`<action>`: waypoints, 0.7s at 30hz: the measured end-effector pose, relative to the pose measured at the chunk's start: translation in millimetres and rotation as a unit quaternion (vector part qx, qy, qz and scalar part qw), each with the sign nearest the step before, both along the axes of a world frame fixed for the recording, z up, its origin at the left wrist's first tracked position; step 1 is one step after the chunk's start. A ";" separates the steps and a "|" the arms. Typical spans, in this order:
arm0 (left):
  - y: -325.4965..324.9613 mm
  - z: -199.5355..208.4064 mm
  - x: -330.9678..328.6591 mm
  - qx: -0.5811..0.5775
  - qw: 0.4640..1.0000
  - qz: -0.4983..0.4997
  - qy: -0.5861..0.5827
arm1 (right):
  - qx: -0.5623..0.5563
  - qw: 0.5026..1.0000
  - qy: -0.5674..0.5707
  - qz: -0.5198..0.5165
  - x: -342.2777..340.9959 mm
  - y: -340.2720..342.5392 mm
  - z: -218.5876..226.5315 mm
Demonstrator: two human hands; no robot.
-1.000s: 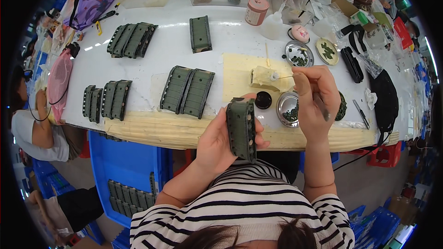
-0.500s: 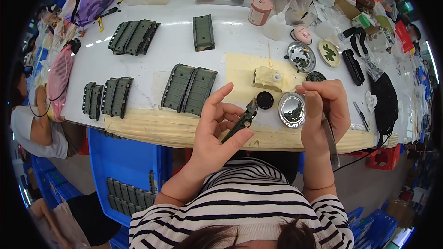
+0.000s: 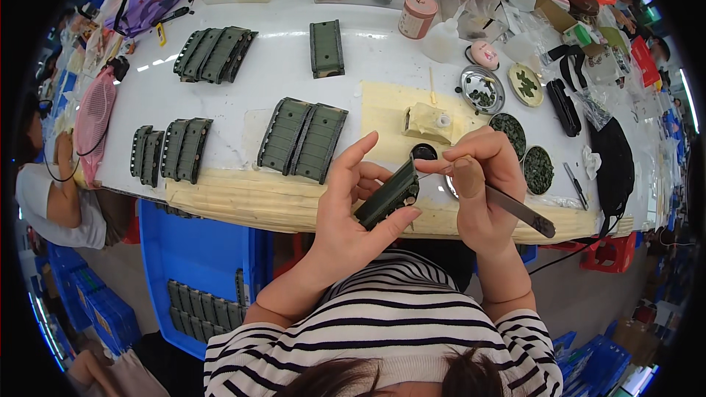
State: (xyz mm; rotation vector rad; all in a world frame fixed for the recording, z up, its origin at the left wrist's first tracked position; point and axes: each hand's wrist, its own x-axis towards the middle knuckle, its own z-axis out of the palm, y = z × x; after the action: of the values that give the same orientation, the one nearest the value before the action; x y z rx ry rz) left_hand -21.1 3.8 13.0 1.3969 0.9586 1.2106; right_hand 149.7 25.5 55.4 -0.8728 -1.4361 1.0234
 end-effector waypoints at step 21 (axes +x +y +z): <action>-0.3 -22.4 -9.7 -0.154 0.935 -0.195 -0.254 | 0.118 0.911 -0.333 -0.215 17.9 38.0 -11.1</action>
State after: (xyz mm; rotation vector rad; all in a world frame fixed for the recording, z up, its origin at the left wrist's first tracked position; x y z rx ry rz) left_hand -30.8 3.5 -9.4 0.8995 0.4523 0.9940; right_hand 167.6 63.6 44.3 -1.3564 -1.7628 0.2017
